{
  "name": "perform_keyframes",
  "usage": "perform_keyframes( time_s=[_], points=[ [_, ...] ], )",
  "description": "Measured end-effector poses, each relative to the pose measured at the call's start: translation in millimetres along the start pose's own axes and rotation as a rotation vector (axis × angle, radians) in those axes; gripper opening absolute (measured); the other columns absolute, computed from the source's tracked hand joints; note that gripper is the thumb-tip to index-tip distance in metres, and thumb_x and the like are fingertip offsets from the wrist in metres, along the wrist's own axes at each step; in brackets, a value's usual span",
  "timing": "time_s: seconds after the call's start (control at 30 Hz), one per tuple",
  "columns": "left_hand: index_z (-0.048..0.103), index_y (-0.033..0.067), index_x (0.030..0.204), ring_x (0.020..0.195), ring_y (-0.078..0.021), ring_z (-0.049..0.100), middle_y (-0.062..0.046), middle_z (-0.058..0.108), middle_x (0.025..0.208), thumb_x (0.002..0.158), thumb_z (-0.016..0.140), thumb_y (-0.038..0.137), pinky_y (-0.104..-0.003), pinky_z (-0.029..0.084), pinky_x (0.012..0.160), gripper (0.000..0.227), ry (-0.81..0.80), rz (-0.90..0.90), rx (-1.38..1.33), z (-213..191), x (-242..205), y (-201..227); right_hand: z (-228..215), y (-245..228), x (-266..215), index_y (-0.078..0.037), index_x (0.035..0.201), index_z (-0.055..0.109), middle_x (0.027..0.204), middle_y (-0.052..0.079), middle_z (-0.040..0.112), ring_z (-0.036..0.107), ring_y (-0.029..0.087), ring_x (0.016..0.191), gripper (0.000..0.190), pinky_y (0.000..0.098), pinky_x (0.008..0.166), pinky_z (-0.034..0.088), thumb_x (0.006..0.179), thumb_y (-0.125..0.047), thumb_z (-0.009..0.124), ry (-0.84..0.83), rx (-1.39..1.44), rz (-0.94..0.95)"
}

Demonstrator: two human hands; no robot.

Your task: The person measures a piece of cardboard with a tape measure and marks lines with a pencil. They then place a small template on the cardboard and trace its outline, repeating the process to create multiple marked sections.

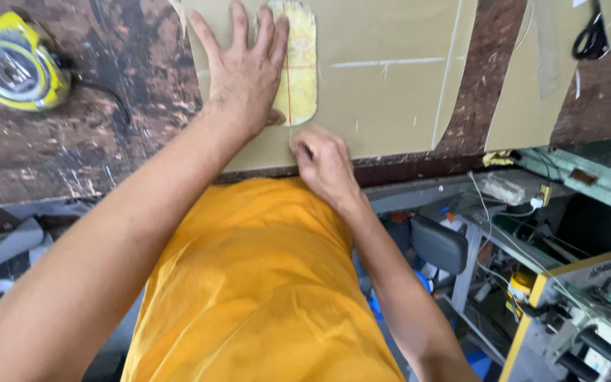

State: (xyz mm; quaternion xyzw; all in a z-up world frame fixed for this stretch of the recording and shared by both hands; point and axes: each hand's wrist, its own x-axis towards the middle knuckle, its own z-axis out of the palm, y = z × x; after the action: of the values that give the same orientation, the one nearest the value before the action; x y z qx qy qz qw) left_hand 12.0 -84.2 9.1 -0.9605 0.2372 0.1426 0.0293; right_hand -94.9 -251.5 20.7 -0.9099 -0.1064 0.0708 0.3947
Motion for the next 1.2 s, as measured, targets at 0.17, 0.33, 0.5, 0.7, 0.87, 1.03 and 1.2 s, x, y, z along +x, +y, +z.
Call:
perform_keyframes(
  time_s=[0.17,0.33,0.5,0.7,0.87,1.03,1.2],
  points=[
    [0.021,0.0057,0.163,0.145,-0.0484,0.020,-0.016,0.027,0.163,0.046,0.088,0.070,-0.088,0.018,0.096,0.150,-0.041,-0.012,0.011,-0.2,4.7,2.7,-1.8,-1.0,-1.4,0.000,0.093,0.072,0.083,0.013,0.066,0.066,0.027,0.074,0.005,0.0354,0.066,0.051,0.088,0.001,0.071,0.087,0.103,0.171],
    [0.022,0.0047,0.164,0.145,-0.0492,0.022,-0.017,0.030,0.162,0.049,0.087,0.070,-0.088,0.019,0.097,0.147,0.003,-0.002,0.022,-0.2,1.9,0.5,7.8,0.9,7.2,0.000,0.096,0.071,0.086,0.013,0.066,0.067,0.026,0.076,0.005,0.0345,0.069,0.052,0.091,0.000,0.071,0.169,0.115,0.065],
    [0.022,0.0044,0.164,0.146,-0.0486,0.023,-0.017,0.028,0.163,0.051,0.087,0.069,-0.089,0.017,0.097,0.145,-0.020,0.002,-0.008,-2.8,-4.0,1.5,-2.0,-1.0,-7.7,-0.002,0.092,0.072,0.087,0.012,0.068,0.066,0.028,0.082,0.005,0.0360,0.073,0.052,0.087,-0.001,0.072,-0.012,-0.052,0.038],
    [0.027,0.0133,0.162,0.147,-0.0465,0.022,-0.018,0.026,0.164,0.059,0.086,0.067,-0.088,0.013,0.102,0.130,0.097,0.018,-0.217,3.6,-11.9,-12.5,-14.8,16.7,-22.0,-0.001,0.103,0.071,0.090,0.004,0.070,0.062,0.013,0.077,0.009,0.0295,0.068,0.052,0.099,-0.009,0.072,0.271,0.216,0.312],
    [0.048,0.0168,0.157,0.147,-0.0440,0.031,-0.025,0.035,0.159,0.088,0.085,0.038,-0.076,0.018,0.111,0.082,0.409,-0.132,-0.535,18.5,-37.9,-55.1,-37.4,51.4,-31.4,-0.004,0.111,0.069,0.090,0.000,0.066,0.050,0.007,0.057,0.015,0.0243,0.054,0.042,0.102,-0.013,0.063,0.418,0.829,0.578],
    [0.057,0.0043,0.146,0.148,-0.0417,0.046,-0.023,0.041,0.160,0.106,0.067,0.005,-0.053,0.039,0.127,0.041,0.604,-0.243,-0.821,41.9,-87.3,-102.4,-47.1,71.3,-38.3,-0.006,0.100,0.060,0.086,0.001,0.060,0.051,0.008,0.058,0.013,0.0246,0.059,0.046,0.111,-0.014,0.058,0.408,1.139,0.577],
    [0.065,0.0068,0.141,0.144,-0.0413,0.047,-0.020,0.053,0.147,0.100,0.070,0.000,-0.055,0.035,0.124,0.042,0.615,-0.189,-0.653,48.4,-92.3,-95.6,-38.2,65.7,-24.7,-0.005,0.105,0.063,0.084,0.001,0.059,0.051,0.007,0.059,0.007,0.0251,0.056,0.041,0.107,-0.008,0.056,0.326,1.013,0.611]
  ],
)
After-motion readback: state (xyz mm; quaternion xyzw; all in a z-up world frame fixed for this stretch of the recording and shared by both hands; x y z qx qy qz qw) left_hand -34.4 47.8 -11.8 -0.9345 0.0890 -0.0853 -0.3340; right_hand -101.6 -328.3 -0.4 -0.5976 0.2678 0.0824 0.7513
